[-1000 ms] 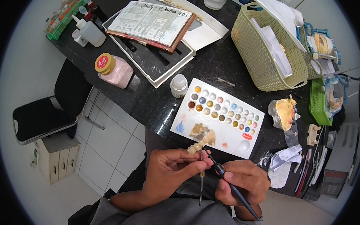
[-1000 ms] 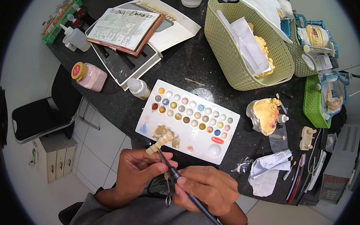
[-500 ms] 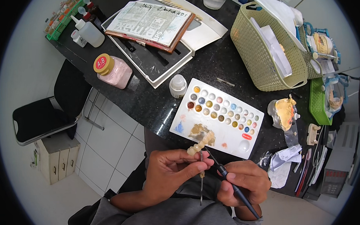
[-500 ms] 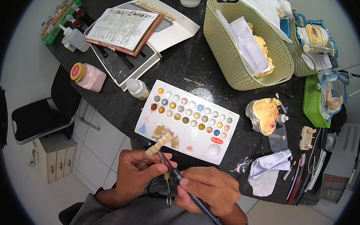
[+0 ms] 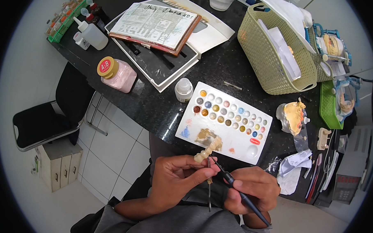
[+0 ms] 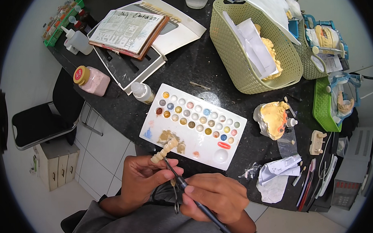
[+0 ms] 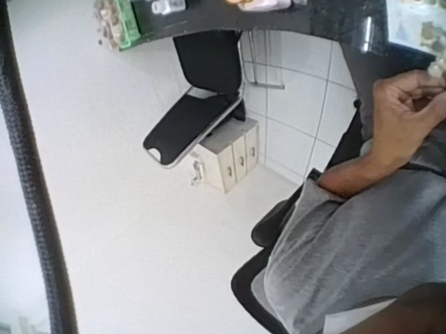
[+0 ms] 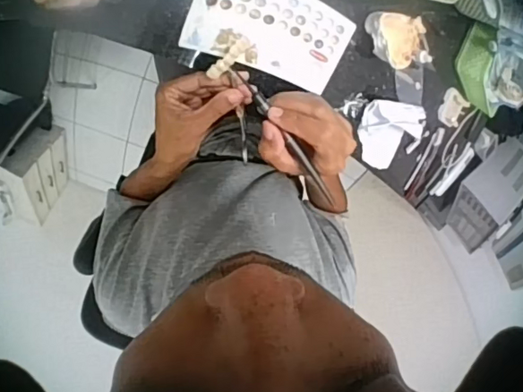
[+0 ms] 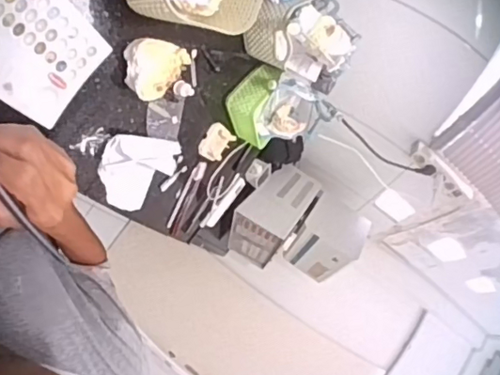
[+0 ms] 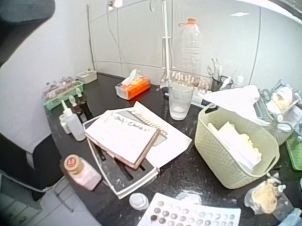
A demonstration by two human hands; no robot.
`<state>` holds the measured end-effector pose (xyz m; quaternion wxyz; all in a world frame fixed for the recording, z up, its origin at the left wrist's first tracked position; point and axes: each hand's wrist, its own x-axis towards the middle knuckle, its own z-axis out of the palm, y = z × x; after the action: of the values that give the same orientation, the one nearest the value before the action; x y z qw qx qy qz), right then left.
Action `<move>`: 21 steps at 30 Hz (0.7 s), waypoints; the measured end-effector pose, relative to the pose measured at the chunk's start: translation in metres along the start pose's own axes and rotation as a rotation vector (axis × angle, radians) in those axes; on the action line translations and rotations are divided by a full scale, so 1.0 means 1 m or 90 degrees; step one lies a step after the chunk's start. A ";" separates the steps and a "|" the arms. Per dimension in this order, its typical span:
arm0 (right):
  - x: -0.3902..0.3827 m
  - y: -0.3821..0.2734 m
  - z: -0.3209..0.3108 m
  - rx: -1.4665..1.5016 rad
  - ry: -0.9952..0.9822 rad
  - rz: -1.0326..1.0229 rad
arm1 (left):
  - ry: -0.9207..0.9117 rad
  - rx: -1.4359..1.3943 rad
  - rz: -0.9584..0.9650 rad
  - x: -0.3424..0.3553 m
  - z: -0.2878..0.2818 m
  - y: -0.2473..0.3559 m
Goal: The person uses a brush to apply stains from a palette onto a dental bridge held by a clamp. The person dips the brush into various color wells on the palette, applies the liquid to the prosthetic teeth, and occasionally wipes the brush on a white cloth.
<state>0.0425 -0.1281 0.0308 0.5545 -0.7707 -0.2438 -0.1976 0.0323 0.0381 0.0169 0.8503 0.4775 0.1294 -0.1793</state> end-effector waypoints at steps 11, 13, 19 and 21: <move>0.036 -0.007 -0.025 0.000 0.089 0.165 | 0.006 0.025 -0.027 -0.006 -0.003 0.001; 0.052 -0.002 -0.023 0.055 0.106 0.211 | -0.005 0.024 0.010 -0.007 -0.007 -0.003; 0.089 0.012 -0.011 0.015 -0.013 0.349 | -0.040 0.027 0.014 -0.005 -0.019 -0.005; 0.089 0.024 -0.007 -0.011 -0.054 0.311 | -0.058 0.024 0.005 -0.003 -0.022 -0.004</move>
<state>0.1286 -0.1268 0.0658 0.5686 -0.8190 -0.0720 -0.0275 0.0272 0.0558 0.0035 0.8469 0.4852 0.0851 -0.2000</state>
